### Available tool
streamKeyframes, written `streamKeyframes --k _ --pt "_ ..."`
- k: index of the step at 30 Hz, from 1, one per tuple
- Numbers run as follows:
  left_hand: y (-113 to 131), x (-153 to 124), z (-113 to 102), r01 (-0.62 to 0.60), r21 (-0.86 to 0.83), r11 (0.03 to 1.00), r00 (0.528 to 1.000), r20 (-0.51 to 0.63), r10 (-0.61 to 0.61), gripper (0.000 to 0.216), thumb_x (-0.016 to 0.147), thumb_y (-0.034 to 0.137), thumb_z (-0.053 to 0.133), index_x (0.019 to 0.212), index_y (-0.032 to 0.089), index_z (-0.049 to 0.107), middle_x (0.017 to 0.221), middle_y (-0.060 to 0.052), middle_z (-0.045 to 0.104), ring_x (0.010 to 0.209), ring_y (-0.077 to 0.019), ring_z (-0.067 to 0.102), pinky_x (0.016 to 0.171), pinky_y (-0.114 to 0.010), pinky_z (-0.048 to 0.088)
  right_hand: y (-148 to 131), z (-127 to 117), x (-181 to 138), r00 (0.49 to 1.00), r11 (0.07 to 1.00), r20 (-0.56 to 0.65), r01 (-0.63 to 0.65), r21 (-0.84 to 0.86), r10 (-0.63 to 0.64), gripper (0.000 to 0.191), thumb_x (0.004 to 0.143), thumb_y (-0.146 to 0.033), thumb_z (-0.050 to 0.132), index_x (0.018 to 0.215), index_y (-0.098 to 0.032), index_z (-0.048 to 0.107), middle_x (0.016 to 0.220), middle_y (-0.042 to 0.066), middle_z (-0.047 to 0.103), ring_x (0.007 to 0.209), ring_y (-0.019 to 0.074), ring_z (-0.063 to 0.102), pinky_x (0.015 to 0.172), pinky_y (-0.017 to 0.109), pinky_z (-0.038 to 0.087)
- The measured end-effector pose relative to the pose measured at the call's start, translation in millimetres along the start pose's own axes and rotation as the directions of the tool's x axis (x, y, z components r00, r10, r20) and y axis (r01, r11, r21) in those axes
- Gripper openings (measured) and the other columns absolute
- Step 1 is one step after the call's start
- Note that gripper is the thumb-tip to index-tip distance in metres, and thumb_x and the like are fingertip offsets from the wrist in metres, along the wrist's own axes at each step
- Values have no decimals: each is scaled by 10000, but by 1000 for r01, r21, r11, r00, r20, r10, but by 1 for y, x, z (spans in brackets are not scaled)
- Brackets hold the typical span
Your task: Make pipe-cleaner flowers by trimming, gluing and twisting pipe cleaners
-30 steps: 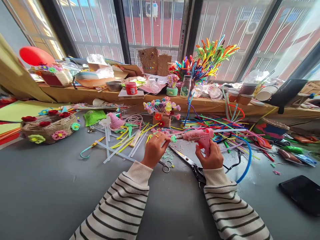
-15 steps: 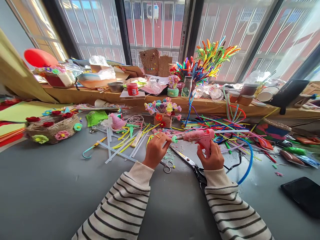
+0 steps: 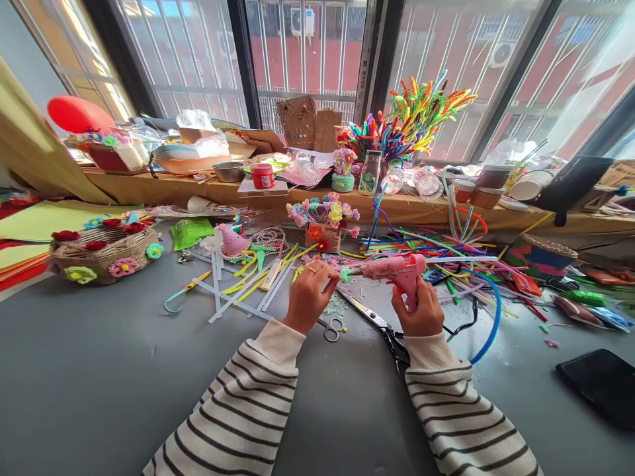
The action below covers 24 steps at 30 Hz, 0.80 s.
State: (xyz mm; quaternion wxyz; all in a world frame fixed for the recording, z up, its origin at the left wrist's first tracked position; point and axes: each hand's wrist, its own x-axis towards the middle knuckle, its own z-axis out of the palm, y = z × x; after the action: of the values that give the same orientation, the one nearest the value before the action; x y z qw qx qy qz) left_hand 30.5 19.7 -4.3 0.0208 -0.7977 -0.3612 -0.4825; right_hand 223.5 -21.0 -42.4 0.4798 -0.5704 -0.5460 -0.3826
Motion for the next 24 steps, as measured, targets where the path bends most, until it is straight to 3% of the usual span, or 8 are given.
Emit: streamKeyframes --k 24 --pt "0 0 0 -3 -21 1000 1000 -22 3 70 706 197 463 645 172 485 710 -18 539 720 -116 496 658 -240 406 0 1 -1 1000 1000 -18 5 -11 -5 346 687 -312 505 957 -98 466 776 102 569 675 182 557 575 265 467"
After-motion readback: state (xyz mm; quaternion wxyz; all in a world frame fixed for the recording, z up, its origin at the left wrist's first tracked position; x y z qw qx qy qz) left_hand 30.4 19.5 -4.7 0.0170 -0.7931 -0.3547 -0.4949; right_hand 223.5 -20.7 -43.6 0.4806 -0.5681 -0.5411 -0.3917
